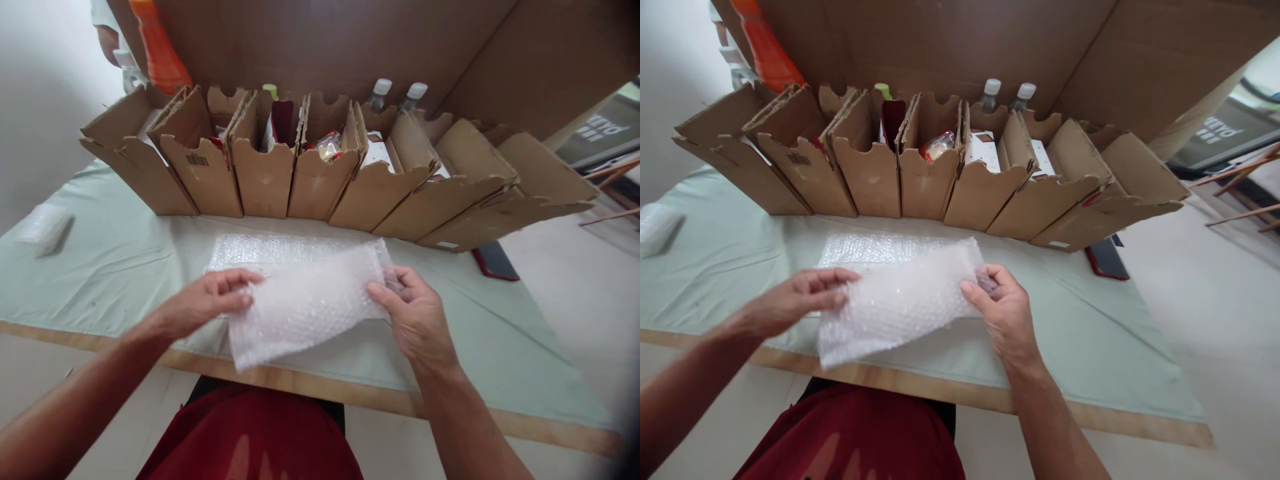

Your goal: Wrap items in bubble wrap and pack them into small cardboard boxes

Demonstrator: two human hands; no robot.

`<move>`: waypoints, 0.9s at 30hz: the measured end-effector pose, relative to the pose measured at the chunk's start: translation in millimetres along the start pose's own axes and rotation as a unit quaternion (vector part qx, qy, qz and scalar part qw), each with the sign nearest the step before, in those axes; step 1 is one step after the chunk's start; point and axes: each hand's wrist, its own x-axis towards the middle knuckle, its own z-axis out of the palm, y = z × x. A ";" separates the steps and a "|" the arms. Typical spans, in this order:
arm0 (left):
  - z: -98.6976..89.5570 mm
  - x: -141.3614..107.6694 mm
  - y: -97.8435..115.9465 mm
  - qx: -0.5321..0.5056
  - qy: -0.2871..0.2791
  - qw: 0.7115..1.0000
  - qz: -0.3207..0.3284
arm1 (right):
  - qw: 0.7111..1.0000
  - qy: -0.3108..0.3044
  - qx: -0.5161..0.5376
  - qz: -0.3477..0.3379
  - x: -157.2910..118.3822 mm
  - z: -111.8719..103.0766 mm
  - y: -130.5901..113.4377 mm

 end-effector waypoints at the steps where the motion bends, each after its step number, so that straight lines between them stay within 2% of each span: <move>1: -11.4 8.1 11.2 0.052 0.048 0.997 0.026 | 1.000 0.000 -0.016 -0.010 7.7 6.7 2.5; 3: -30.4 28.6 29.5 0.173 0.126 0.975 0.062 | 0.997 -0.012 -0.075 -0.023 24.2 19.3 10.4; 5: -41.1 49.7 37.2 0.308 0.186 0.930 0.072 | 0.978 -0.020 -0.203 -0.038 37.7 28.0 20.5; 7: -41.2 64.7 32.7 0.436 0.240 0.861 0.104 | 0.930 0.002 -0.358 -0.084 44.0 31.5 29.5; 9: -31.5 70.2 19.6 0.526 0.274 0.785 0.178 | 0.870 0.035 -0.463 -0.166 42.4 32.2 34.5; 11: -15.9 68.3 3.3 0.576 0.256 0.733 0.256 | 0.822 0.025 -0.509 -0.255 36.4 34.3 35.1; 13: -0.5 64.4 -11.6 0.611 0.193 0.710 0.291 | 0.782 -0.036 -0.534 -0.319 31.0 40.5 34.5; 16: 11.0 64.7 -28.6 0.650 0.104 0.711 0.248 | 0.740 -0.147 -0.567 -0.330 28.7 53.5 41.0; 19: 9.3 71.3 -38.4 0.647 0.061 0.738 0.183 | 0.730 -0.194 -0.584 -0.296 30.0 59.9 57.4; 22: 5.8 75.5 -39.0 0.618 0.052 0.766 0.169 | 0.749 -0.193 -0.562 -0.294 32.9 54.9 70.4; 24: 5.7 76.1 -36.4 0.604 0.045 0.779 0.164 | 0.765 -0.208 -0.535 -0.292 38.9 47.1 69.3; 27: 6.8 76.3 -34.6 0.594 0.042 0.786 0.164 | 0.791 -0.233 -0.494 -0.276 57.2 37.2 40.3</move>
